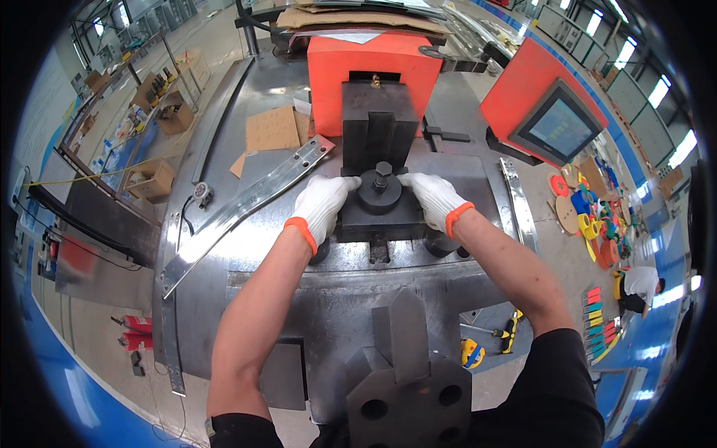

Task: The person measures a metal frame with a tape measure, then walks to a press brake machine. They place a metal strip into the press brake, adjust its position, and operate the machine to bend the metal. The person repeats the bending process on the same strip multiple times.

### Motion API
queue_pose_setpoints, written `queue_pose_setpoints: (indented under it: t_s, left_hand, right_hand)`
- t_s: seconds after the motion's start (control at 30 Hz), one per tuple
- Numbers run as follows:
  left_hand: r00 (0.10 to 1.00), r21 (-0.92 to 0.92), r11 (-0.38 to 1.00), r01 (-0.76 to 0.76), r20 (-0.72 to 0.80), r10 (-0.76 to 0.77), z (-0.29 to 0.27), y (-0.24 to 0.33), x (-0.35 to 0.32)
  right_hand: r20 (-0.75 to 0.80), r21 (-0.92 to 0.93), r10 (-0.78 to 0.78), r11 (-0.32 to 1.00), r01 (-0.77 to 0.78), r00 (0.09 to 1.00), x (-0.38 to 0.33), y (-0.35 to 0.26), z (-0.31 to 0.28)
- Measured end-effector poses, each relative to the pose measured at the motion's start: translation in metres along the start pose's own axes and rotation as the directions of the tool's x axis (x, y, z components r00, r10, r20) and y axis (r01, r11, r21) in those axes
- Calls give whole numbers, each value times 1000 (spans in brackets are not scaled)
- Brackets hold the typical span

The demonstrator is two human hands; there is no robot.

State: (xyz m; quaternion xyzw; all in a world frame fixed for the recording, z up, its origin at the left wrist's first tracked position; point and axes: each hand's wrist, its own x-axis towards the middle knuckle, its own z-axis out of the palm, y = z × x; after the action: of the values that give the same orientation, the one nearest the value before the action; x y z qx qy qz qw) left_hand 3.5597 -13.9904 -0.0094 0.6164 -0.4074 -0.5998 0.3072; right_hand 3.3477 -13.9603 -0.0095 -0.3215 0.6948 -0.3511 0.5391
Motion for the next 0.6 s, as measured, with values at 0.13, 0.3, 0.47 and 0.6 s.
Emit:
queue_pose_setpoints:
  t_s: [0.13,0.3,0.47,0.6]
  left_hand:
    - [999,-20,999,29,-22,-30,-7,-1,2]
    - [999,-94,995,25,-20,-27,-9,-5,3]
    - [997,-221,975,7,80,11,8,0,-6]
    - [997,-120,992,-46,64,54,-16,-9,7]
  right_hand:
    - [-21,59,14,998,-13,1000,-2,-3,10]
    - [42,-84,-71,994,74,997,5,-3,8]
    - [322,-605,-500,544,581,804,29,33,-31]
    - [295,-641,-459,555,530,838,19,14,-11]
